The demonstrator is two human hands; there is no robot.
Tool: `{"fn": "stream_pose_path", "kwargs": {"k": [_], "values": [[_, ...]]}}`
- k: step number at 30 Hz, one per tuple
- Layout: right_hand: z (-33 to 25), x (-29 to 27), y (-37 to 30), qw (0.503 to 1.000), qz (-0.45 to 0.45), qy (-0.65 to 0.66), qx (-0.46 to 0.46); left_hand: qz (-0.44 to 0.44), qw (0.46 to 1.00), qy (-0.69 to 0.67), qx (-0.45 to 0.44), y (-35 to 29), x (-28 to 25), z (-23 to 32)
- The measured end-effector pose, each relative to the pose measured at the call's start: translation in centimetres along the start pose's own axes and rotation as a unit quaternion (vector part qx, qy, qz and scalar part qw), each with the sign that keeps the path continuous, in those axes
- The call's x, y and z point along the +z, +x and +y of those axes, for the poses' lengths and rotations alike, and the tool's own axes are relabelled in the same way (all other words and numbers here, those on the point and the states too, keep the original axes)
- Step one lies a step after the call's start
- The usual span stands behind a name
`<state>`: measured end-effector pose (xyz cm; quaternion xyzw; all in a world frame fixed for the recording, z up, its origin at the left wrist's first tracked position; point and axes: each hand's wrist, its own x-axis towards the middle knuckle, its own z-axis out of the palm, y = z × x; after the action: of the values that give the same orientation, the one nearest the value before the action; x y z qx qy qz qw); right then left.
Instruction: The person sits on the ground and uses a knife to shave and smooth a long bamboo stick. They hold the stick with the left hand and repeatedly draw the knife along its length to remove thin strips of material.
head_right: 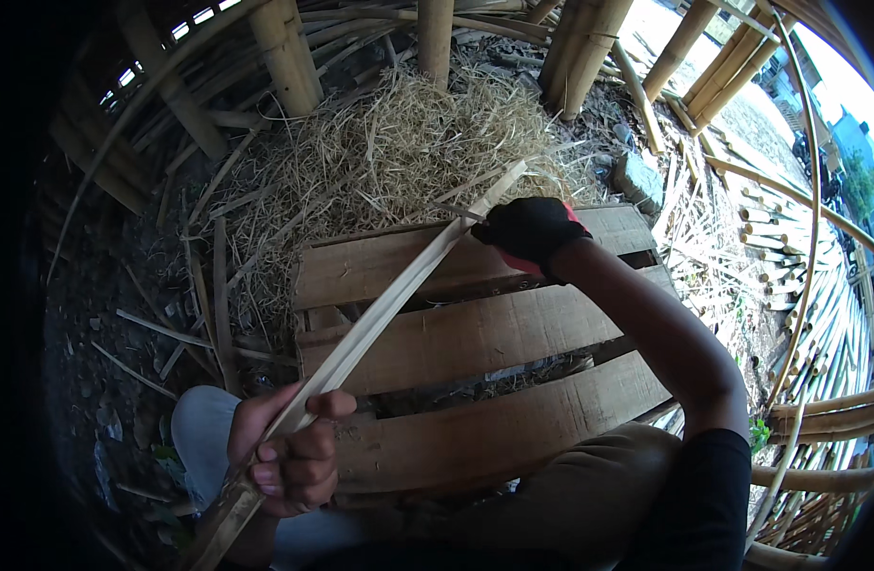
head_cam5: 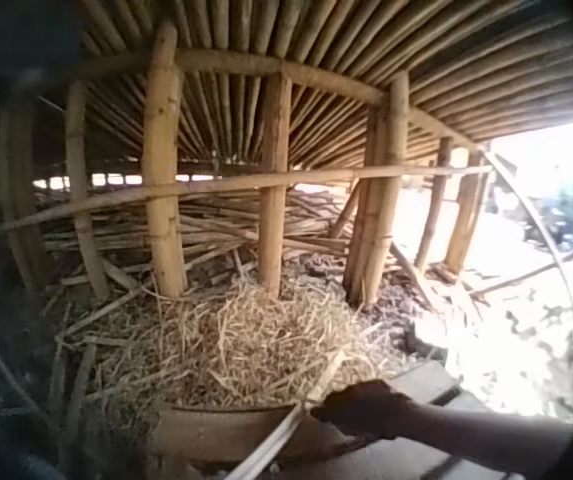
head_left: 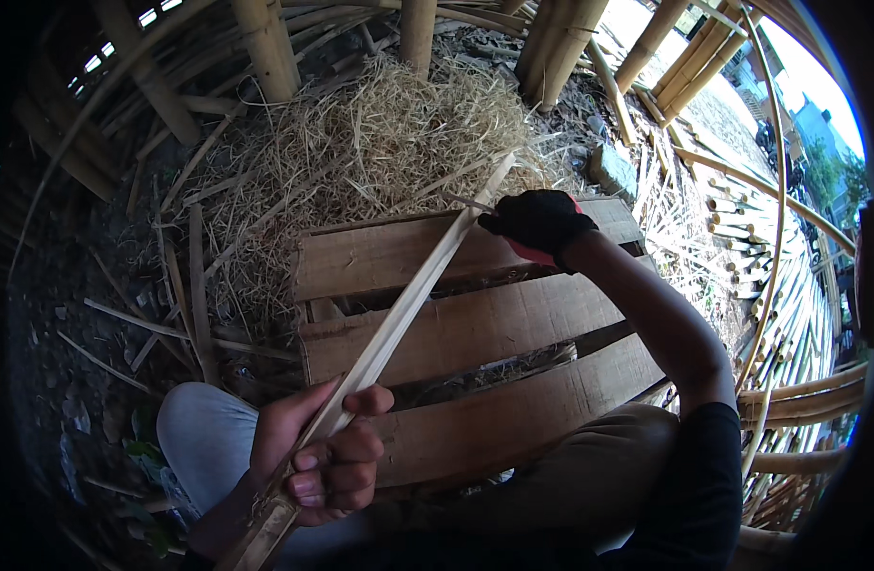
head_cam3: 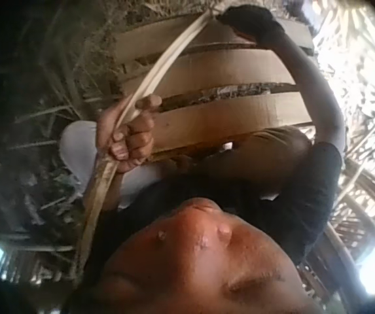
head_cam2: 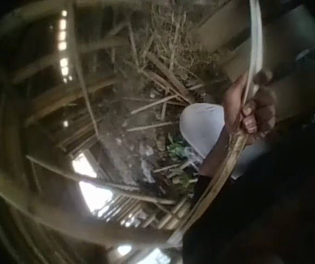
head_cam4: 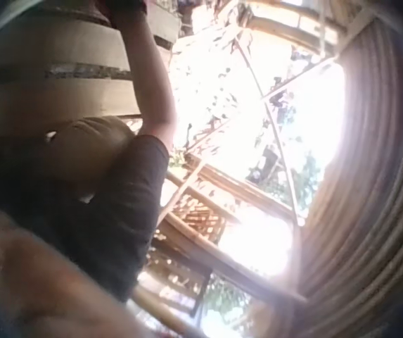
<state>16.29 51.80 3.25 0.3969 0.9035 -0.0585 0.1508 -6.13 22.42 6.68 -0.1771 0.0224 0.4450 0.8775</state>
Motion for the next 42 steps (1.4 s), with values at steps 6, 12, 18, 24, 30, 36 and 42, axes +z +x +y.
{"fn": "stream_pose_path", "kwargs": {"k": [6, 12, 18, 24, 30, 36, 42], "values": [[6.5, 2.0, 2.6, 0.999, 0.015, -0.013, 0.049, 0.008, 1.000, -0.003, -0.021, 0.3, 0.5, -0.2], [3.7, -0.2, -0.4, 0.996, 0.032, -0.087, 0.002, -0.002, 0.999, 0.016, -0.051, -1.0, 0.5, 0.2], [0.5, -1.8, -3.8, 0.982, 0.163, -0.090, 0.034, 0.056, 0.991, 0.114, -0.040, -0.7, 0.5, 1.3], [-7.5, -1.2, -8.3, 0.963, 0.182, 0.151, -0.128, 0.204, 0.929, 0.304, 0.047, 0.7, 2.4, 0.7], [-10.1, 1.0, -10.5, 0.927, 0.267, 0.064, -0.254, 0.207, 0.905, 0.370, 0.015, 0.6, 3.5, 1.8], [-9.5, 0.8, -9.7, 0.952, 0.213, -0.033, -0.216, 0.241, 0.875, 0.421, 0.001, 0.3, 4.0, 1.0], [-8.0, 0.3, -8.0, 0.960, 0.196, 0.019, -0.199, 0.248, 0.862, 0.442, -0.008, 0.1, 4.5, 0.7]]}}
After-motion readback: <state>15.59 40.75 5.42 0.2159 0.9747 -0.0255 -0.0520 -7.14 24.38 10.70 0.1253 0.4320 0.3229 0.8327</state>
